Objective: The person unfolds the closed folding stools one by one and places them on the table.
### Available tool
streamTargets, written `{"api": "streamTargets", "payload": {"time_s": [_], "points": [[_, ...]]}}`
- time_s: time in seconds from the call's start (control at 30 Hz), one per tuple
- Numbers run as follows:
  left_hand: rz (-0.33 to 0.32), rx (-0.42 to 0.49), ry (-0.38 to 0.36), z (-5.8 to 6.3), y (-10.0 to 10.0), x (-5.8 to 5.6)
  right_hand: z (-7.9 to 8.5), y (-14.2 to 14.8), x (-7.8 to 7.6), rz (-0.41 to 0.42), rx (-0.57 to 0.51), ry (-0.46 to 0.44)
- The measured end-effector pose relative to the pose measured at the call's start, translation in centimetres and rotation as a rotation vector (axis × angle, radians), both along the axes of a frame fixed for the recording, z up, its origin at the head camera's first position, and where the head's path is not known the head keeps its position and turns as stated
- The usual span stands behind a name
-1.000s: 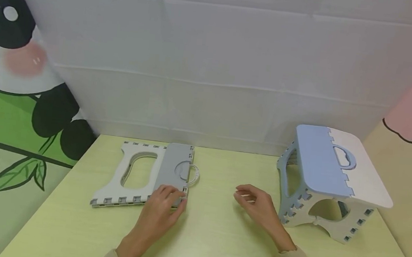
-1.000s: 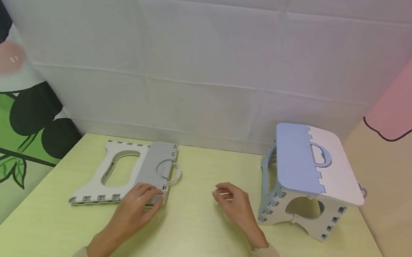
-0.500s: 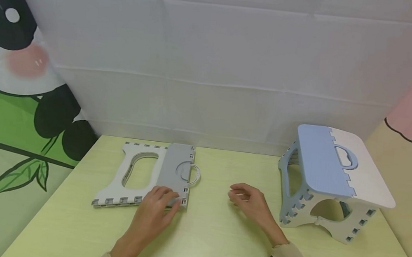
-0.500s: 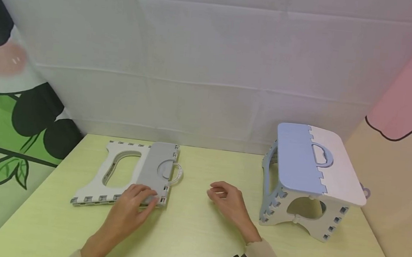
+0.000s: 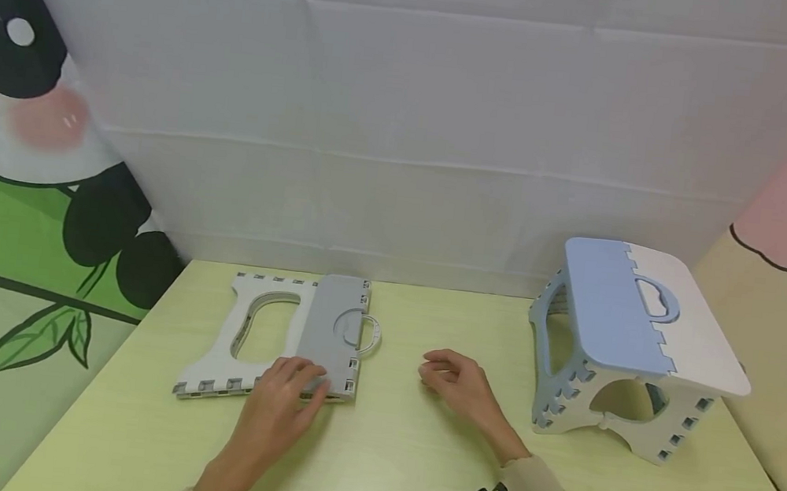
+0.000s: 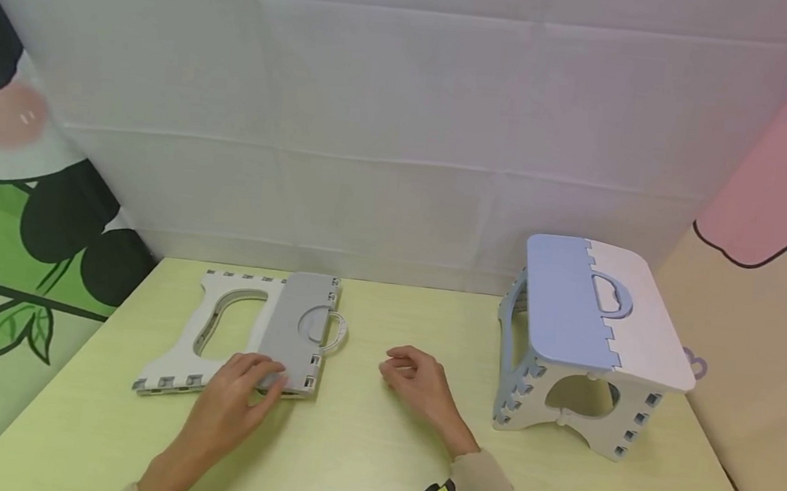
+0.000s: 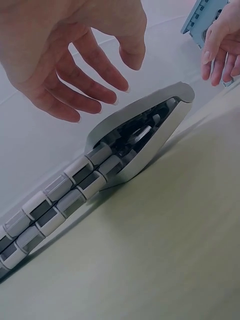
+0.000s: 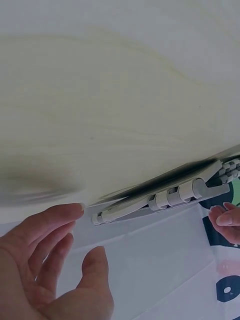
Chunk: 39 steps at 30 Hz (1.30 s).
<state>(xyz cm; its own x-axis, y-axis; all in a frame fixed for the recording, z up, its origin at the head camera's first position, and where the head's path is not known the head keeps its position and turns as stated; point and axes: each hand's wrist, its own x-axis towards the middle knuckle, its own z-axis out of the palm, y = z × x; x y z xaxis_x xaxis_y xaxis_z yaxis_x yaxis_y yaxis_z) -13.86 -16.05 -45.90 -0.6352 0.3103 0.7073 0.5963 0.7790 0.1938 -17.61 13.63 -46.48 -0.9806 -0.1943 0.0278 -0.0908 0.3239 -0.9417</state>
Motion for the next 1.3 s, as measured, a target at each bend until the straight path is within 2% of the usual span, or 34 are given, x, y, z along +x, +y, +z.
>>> {"api": "streamTargets", "payload": {"time_s": [0.47, 0.97, 1.3], "points": [[0.049, -0.006, -0.047, 0.2, -1.4, 0.1, -0.5, -1.4, -0.7, 0.012, -0.026, -0.013], [0.082, -0.009, -0.043, 0.3, -3.2, 0.1, -0.9, -3.1, -1.6, 0.011, -0.165, -0.155], [0.100, -0.010, -0.054, 0.1, -4.4, 0.1, -0.9, -4.0, -2.2, 0.023, -0.221, -0.205]]}}
